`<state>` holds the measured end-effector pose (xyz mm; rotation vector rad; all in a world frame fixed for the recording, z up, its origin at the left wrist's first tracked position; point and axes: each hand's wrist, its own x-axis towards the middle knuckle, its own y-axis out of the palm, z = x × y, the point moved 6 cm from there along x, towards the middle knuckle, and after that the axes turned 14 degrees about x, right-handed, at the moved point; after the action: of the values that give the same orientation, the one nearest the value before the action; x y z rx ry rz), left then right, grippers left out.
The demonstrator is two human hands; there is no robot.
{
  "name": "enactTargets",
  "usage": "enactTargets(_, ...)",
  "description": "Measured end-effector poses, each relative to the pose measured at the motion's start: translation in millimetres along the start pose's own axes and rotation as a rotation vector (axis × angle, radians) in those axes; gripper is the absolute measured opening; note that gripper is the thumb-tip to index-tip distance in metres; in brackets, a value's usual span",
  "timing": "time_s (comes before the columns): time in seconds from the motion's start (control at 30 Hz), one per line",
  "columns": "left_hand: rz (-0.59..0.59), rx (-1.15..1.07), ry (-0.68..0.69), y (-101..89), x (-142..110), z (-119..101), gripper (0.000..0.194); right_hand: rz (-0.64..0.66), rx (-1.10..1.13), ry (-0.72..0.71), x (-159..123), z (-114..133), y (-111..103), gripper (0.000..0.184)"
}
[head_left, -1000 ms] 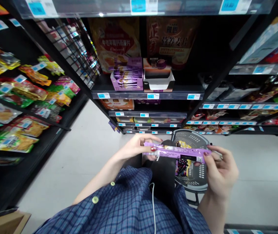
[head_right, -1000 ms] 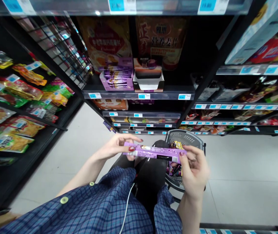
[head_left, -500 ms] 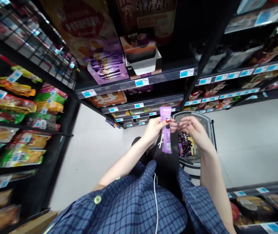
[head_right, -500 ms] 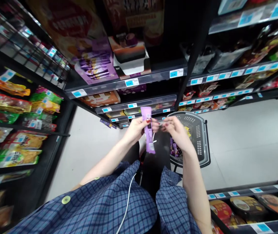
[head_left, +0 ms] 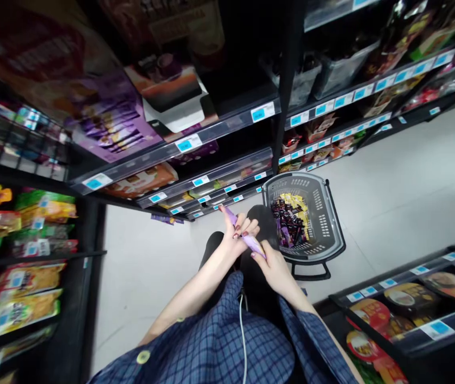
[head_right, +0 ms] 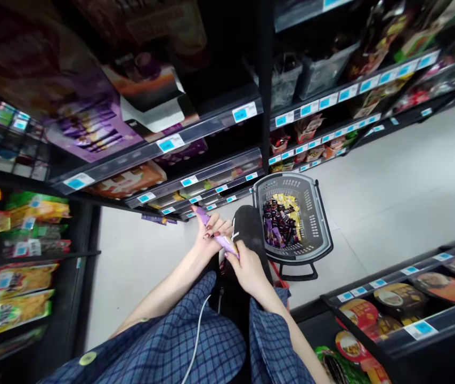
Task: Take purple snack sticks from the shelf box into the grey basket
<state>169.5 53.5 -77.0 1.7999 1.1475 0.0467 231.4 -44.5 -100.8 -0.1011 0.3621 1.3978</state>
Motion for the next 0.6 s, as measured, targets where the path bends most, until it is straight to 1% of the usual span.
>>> enactTargets(0.1,-0.005,-0.015,-0.043,-8.3,6,8,0.064,-0.056,-0.046,0.015,-9,-8,-7,0.015)
enactTargets(0.23,-0.01,0.028,-0.089,-13.5,12,18,0.068,-0.005,-0.026,0.051,-11,-33,-19,0.024)
enactTargets(0.3,-0.033,0.063,-0.089,-17.7,15,21,0.069,0.018,-0.02,0.067,-7,-52,-33,0.023)
enactTargets(0.37,-0.06,0.141,-0.076,-26.3,19,21,0.067,0.0,-0.036,0.087,0,-75,-57,0.024)
enactTargets(0.4,-0.072,0.213,-0.072,-33.2,20,19,0.064,-0.025,-0.056,0.104,5,-88,-73,0.025)
enactTargets(0.47,-0.123,0.423,-0.061,-54.6,21,10,0.056,-0.111,-0.129,0.145,18,-116,-108,0.026)
enactTargets(0.5,-0.178,0.541,-0.049,-69.3,19,4,0.052,-0.153,-0.176,0.178,25,-131,-125,0.026)
enactTargets(0.53,-0.273,0.652,-0.03,-86.9,15,-4,0.049,-0.185,-0.226,0.22,33,-146,-139,0.025)
enactTargets(0.57,-0.375,0.742,-0.036,-105.4,10,-11,0.047,-0.207,-0.277,0.266,41,-161,-150,0.025)
enactTargets(0.6,-0.42,0.771,-0.055,-120.9,3,-15,0.045,-0.231,-0.329,0.316,48,-175,-158,0.026)
